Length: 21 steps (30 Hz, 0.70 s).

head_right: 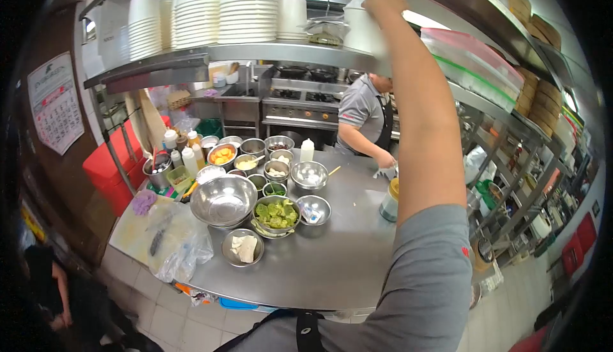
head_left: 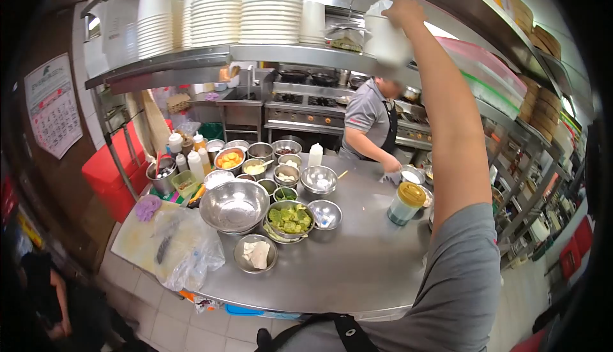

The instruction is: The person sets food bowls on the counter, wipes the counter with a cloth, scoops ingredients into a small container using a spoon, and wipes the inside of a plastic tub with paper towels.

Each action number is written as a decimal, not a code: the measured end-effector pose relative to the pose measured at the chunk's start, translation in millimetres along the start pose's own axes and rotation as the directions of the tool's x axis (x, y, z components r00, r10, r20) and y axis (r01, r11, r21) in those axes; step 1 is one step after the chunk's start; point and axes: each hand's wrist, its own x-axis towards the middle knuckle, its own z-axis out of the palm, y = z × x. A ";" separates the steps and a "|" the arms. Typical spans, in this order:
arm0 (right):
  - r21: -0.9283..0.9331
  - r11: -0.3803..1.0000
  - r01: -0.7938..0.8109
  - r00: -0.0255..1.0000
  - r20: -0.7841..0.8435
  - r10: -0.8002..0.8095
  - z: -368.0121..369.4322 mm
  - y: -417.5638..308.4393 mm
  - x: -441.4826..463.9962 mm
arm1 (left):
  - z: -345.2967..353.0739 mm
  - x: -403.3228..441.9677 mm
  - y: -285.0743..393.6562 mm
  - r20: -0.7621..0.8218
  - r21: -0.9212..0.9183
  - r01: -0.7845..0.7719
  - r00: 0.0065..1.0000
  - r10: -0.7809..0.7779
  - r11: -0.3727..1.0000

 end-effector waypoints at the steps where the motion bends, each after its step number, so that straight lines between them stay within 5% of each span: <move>1: -0.026 1.000 -0.002 1.000 -0.018 0.001 4.5 0.1 3.4 | -2.5 17.0 10.9 0.016 0.003 -0.031 0.999 0.031 1.000; 4: -0.097 0.995 0.012 0.985 -0.173 -0.029 16.6 4.6 16.8 | -9.7 58.4 41.0 0.064 0.013 -0.116 0.991 0.115 0.993; 13: -0.072 0.938 0.339 0.901 -0.260 -0.346 -7.6 20.0 20.3 | -15.9 123.7 85.1 0.179 0.050 -0.239 0.957 0.226 0.970; 21: -0.136 0.959 0.251 0.876 -0.389 -0.284 -17.3 16.9 -3.3 | -12.7 151.9 100.1 0.253 0.077 -0.293 0.930 0.266 0.953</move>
